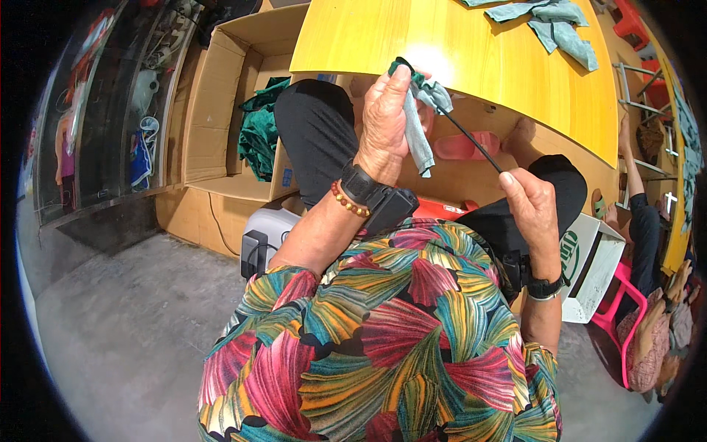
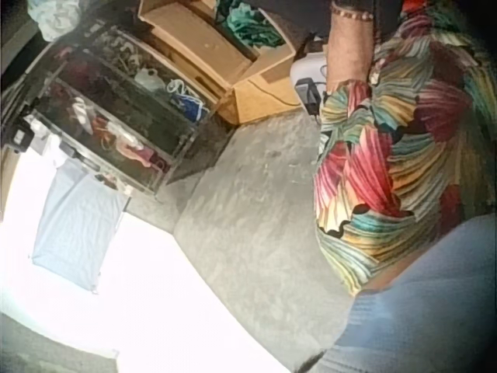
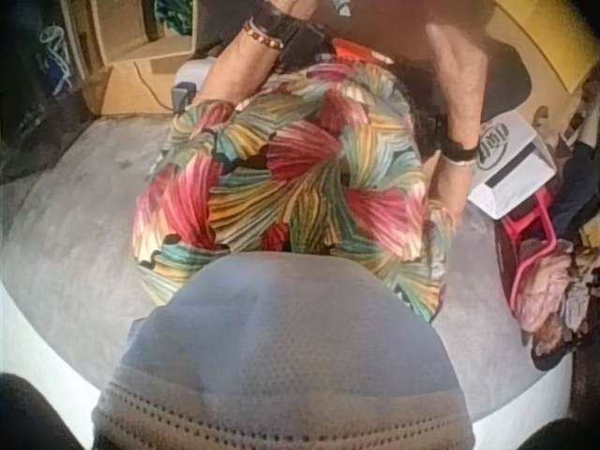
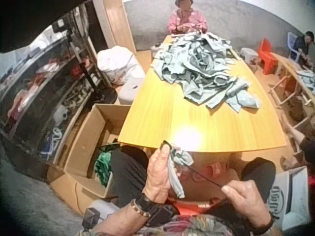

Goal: Turning fabric tubes inside out using a thin metal rod.

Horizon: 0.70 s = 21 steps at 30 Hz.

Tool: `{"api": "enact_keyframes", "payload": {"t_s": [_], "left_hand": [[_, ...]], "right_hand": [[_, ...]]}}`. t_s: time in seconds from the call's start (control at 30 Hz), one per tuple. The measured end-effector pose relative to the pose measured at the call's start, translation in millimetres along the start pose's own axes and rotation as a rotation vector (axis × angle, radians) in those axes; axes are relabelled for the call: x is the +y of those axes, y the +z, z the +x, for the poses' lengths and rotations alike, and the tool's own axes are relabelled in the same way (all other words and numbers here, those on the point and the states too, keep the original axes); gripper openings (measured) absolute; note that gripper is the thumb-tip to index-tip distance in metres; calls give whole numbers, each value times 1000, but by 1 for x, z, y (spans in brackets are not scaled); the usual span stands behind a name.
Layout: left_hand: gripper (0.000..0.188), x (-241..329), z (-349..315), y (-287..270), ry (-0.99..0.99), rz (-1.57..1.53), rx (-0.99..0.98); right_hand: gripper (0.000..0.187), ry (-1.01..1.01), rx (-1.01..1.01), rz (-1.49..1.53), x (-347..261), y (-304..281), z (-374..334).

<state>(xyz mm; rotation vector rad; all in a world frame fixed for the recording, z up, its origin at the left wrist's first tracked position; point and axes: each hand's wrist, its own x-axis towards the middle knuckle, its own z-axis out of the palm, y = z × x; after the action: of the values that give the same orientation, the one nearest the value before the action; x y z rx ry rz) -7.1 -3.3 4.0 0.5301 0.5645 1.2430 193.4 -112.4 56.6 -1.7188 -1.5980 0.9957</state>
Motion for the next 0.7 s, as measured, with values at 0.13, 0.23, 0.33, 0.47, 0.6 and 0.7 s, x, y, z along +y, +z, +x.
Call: {"api": "enact_keyframes", "payload": {"t_s": [0.13, 0.23, 0.33, 0.47, 0.6, 0.7], "left_hand": [[36, -1, -1, 7, 11, 52, -25], [38, -2, -5, 11, 8, 97, -17], [36, -4, -8, 12, 8, 123, -17], [32, -3, -11, 14, -39, 207, -19], [23, -19, -14, 25, -42, 26, 33], [23, -31, -9, 20, -92, -23, 32]], "right_hand": [[27, -69, 69, -38, -4, 2, 3], [26, -94, 105, -54, 2, 8, 6], [27, -114, 126, -116, 4, 8, 5], [27, -92, 121, -142, 4, 5, 5], [29, -120, 175, -263, 8, 15, 10], [30, -84, 107, -40, 21, 33, 13]]}}
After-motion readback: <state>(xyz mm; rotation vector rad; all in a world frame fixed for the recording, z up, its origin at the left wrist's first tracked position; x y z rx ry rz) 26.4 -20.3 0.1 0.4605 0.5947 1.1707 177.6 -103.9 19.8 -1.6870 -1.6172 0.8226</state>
